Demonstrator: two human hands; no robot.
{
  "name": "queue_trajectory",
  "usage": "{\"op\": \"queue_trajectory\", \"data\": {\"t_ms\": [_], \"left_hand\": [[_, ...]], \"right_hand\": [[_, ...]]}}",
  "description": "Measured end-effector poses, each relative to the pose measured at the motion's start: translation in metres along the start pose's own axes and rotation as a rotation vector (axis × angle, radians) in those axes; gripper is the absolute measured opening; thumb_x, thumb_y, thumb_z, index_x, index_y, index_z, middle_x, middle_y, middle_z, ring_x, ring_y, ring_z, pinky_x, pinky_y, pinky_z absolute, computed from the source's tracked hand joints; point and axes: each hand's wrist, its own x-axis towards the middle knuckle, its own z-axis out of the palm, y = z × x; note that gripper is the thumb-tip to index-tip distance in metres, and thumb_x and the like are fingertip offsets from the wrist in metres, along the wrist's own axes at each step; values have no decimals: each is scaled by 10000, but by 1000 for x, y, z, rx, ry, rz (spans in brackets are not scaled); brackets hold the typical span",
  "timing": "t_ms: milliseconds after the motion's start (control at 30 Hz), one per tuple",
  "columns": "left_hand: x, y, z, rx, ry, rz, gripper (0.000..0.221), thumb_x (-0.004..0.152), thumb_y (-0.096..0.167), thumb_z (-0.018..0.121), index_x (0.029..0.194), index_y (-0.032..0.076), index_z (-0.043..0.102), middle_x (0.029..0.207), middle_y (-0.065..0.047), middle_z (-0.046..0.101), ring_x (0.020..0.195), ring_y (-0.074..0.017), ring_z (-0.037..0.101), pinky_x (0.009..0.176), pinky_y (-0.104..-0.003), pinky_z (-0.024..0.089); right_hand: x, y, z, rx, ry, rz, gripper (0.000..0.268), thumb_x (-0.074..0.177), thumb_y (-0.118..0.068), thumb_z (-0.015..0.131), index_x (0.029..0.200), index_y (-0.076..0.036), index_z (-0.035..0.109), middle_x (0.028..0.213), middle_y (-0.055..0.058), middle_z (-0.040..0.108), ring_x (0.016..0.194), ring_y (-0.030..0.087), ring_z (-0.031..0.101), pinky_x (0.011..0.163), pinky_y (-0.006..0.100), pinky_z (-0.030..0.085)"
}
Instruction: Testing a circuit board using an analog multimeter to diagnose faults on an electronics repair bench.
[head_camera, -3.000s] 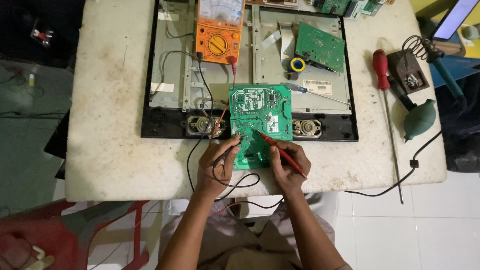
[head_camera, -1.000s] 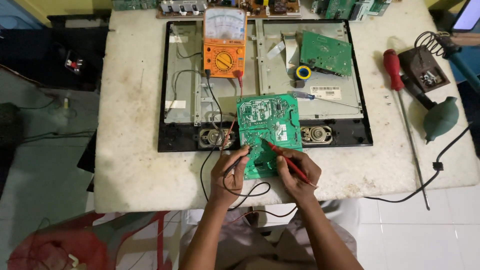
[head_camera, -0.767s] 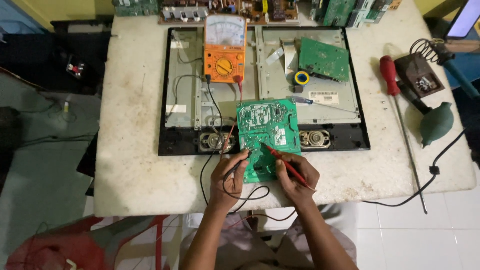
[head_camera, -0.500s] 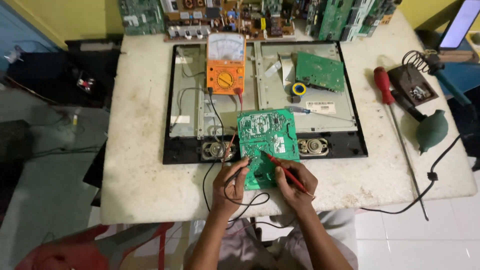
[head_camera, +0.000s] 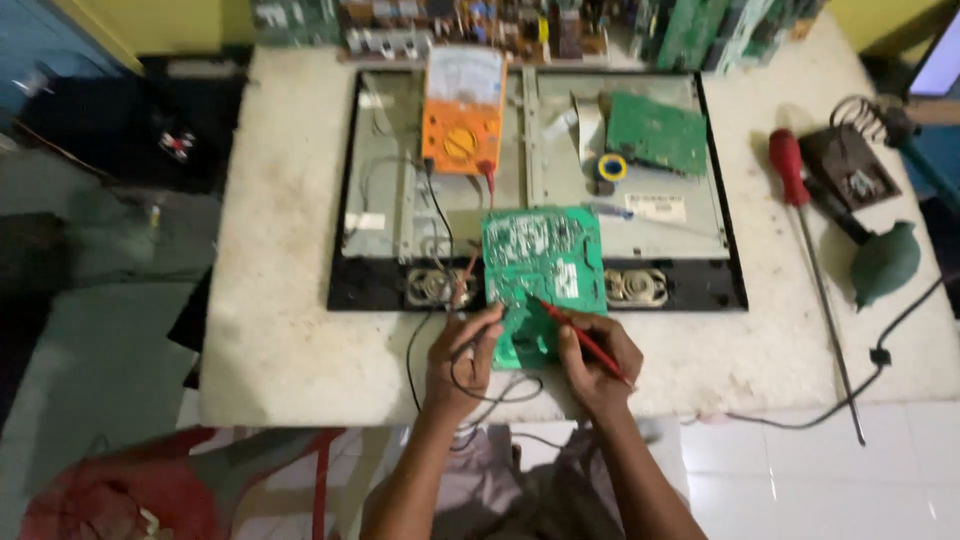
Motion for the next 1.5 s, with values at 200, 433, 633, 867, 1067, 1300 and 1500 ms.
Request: {"op": "queue_trajectory", "data": {"t_ms": [200,433,633,867,1067,1300,1500], "left_hand": [[-4,5,4,5,-4,-24,171,946,120,739,1106,104,798,1042,-96,805,963,-249,775,838,-326,617],[14,21,4,-51,79,9,140,980,102,701,1081,47,781,1001,-123,794,941,-268,774,847,-364,612],[27,13,7,121,134,191,144,950,138,755,1078,88,798,976,-81,780,886,-262,757,852,-349,604],[7,-15,18,138,109,178,144,917,182,795,1051,140,827,911,-28,734,845,-210,741,963,-353,571],[9,-15,18,153,111,153,160,920,202,791,1075,180,825,918,-6,713,849,-207,742,989,-370,571],[9,-16,12,218,61,120,145,930,235,768,1064,210,818,875,3,700,805,-230,737,881,-372,609],[7,-14,14,158,81,74,159,932,240,770,1083,234,817,900,10,705,824,-235,739,862,-362,617]], "right_hand": [[-4,11,0,65,4,-29,147,870,35,789,949,65,669,910,231,769,863,291,781,771,373,603],[-1,7,4,105,16,-3,156,870,21,798,956,63,675,909,237,770,813,260,769,732,376,598],[-1,11,4,128,2,-18,158,867,22,803,951,58,675,911,237,773,762,236,757,694,363,597],[0,4,4,55,6,-19,156,861,37,803,959,64,685,897,233,770,716,228,742,669,341,588],[1,5,5,40,9,-10,159,866,29,801,970,62,685,917,229,775,744,218,742,675,343,587],[-3,9,3,9,-7,-47,140,893,42,780,971,78,669,921,244,766,811,269,762,722,365,592],[-2,9,2,-42,-33,-31,170,874,38,798,982,75,673,931,245,772,801,282,771,725,376,596]]}}
